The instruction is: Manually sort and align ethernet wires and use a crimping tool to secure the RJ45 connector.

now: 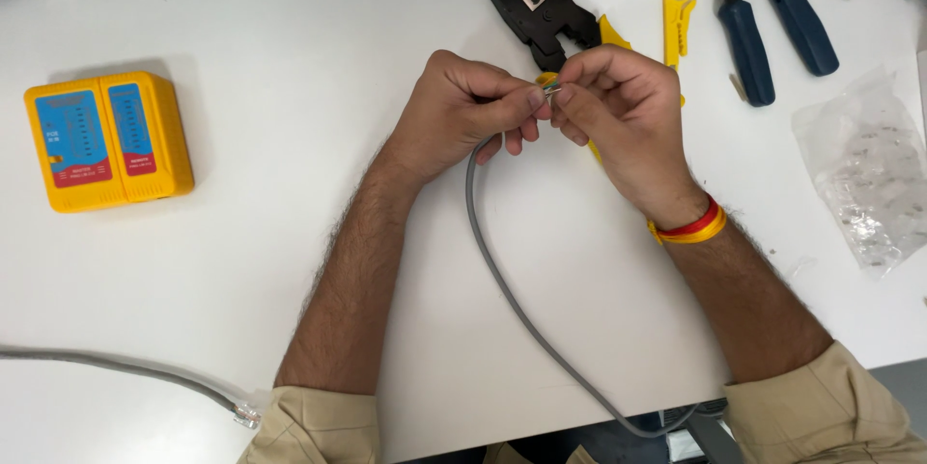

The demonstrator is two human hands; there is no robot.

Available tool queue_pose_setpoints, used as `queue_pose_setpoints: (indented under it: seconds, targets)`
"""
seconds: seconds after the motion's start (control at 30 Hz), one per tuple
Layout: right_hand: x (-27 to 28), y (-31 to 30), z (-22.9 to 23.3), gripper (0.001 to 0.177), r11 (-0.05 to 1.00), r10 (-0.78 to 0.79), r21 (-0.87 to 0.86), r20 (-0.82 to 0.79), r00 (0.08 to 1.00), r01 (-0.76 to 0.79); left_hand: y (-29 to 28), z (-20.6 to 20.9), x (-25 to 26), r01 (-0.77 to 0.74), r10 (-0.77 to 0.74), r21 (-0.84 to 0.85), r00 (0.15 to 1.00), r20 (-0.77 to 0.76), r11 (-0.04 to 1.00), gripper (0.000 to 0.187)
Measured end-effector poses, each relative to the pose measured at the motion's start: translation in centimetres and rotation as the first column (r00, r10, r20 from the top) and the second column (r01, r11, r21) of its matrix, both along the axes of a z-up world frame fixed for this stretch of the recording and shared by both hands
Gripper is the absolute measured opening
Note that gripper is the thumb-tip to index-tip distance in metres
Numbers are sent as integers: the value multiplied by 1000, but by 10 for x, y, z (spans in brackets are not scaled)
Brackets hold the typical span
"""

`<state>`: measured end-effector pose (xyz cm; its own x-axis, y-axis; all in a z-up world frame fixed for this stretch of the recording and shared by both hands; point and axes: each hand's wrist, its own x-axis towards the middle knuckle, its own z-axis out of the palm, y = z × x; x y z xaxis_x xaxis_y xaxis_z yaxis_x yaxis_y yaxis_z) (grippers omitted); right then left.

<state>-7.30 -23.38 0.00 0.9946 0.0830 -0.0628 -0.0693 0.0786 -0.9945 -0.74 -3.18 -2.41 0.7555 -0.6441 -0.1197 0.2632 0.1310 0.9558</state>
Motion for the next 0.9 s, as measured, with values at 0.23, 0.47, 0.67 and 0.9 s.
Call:
queue_pose_setpoints:
  seconds: [0.23, 0.47, 0.67, 0.9]
  targets:
    - [0, -3, -5, 5, 1000, -1, 29, 11, 1000, 1, -1, 1, 0, -11, 11, 19, 1000, -2, 1000, 16]
    - [-1, -4, -6, 7, 999, 6, 32, 65, 998, -8, -1, -3, 0, -14, 14, 1, 1000, 7, 1000, 16]
    - [-1, -4, -6, 9, 997, 42, -74, 144, 989, -32, 0, -4, 0, -12, 12, -10, 1000, 17, 1000, 17]
    - [-5, -2, -7, 12, 998, 9, -64, 168, 986, 2, 0, -5, 1, -16, 16, -10, 1000, 22, 1000, 16]
